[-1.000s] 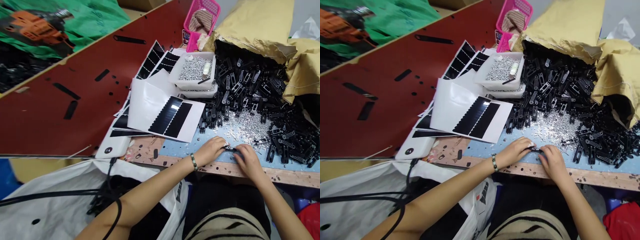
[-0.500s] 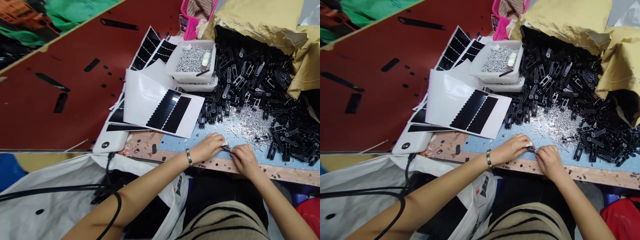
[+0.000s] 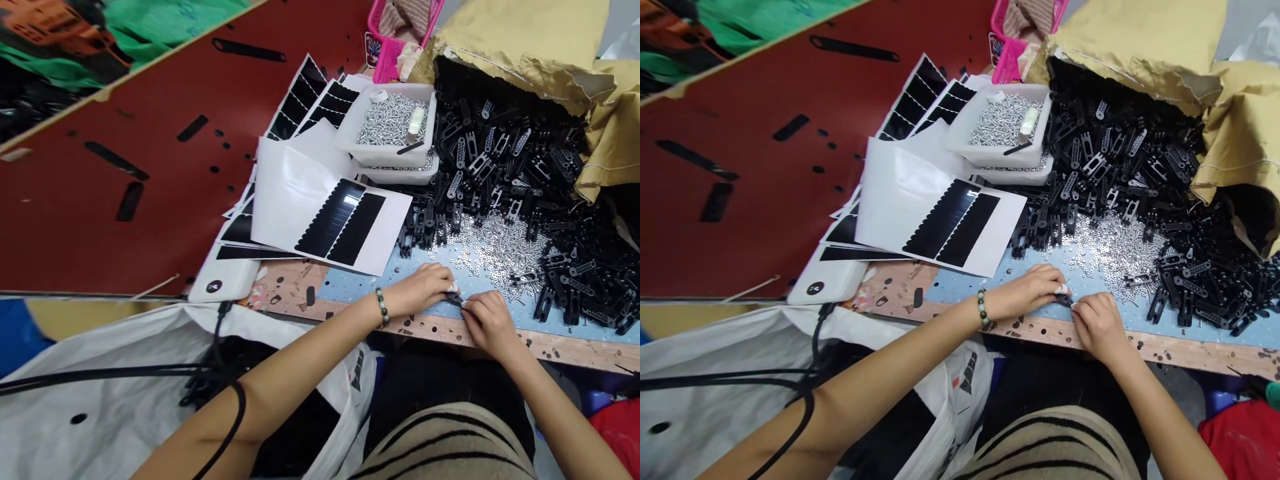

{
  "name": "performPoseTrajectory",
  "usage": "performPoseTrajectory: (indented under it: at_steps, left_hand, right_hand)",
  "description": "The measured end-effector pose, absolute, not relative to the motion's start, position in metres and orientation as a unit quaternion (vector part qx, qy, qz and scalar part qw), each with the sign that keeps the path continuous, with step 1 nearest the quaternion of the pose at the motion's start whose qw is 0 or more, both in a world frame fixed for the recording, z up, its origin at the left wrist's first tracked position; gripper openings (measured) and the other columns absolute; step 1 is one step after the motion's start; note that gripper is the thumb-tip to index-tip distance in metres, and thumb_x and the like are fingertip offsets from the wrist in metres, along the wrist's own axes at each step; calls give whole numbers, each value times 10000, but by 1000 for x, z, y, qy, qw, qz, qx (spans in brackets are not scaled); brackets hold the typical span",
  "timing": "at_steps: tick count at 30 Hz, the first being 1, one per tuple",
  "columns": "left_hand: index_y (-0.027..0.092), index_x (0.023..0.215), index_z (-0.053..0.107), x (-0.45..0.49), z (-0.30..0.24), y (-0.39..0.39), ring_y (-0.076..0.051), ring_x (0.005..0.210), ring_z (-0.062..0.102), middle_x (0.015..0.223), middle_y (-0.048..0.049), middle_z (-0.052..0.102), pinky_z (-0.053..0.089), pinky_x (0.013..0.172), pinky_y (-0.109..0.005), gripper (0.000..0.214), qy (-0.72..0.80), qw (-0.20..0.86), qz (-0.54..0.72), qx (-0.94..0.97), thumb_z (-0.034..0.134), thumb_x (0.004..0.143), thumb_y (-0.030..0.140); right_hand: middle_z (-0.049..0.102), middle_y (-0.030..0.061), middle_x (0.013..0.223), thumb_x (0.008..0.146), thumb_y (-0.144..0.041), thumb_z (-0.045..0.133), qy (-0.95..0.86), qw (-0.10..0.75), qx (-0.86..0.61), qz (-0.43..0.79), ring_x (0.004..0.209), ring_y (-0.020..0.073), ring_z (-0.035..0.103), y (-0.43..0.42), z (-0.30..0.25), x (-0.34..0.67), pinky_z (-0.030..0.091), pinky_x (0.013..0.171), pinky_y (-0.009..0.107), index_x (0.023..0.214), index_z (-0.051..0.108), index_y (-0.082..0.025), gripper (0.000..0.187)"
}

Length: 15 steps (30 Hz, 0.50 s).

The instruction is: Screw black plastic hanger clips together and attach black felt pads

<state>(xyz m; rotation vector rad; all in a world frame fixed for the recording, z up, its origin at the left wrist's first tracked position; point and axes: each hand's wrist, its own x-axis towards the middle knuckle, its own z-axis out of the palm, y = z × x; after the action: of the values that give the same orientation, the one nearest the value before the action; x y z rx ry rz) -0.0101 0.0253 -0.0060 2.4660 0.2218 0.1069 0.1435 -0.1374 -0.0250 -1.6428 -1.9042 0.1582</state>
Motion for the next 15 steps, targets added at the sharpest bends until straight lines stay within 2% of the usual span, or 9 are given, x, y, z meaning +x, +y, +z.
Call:
performPoseTrajectory:
  at_steps: [5,10,13,15]
  left_hand:
    - [198,1010,623,-14,-18,7,-195,968,486,988,-51,566,342,922,-342,172,110,333,75,933,533,881,127]
    - [192,1023,605,-4,-17,-13,-204,954,494,982,-55,566,366,887,-361,200,139,316,77,935,513,877,91]
    - [193,1059,589,1,-12,-22,-211,944,510,969,-55,571,393,897,-383,232,158,320,71,931,517,864,90]
    - [208,1164,547,-1,-3,-19,-233,1004,511,1044,-68,567,407,930,-407,338,157,341,71,924,586,834,146]
  right_hand:
    - [640,58,896,899,-192,500,-711,297,-632,86,828,192,545,-145,-20,154,414,779,363,925,593,-198,96]
    - [605,107,952,905,-331,466,-567,371,-735,35,882,225,562,-77,-5,184,453,784,369,1049,550,-170,231]
    - [619,147,1004,841,-384,558,-511,315,-800,7,928,275,567,-15,1,192,442,826,414,1152,514,-130,404]
    - [626,162,1047,801,-340,599,-514,277,-811,20,968,295,567,11,2,194,436,840,421,1190,502,-128,453]
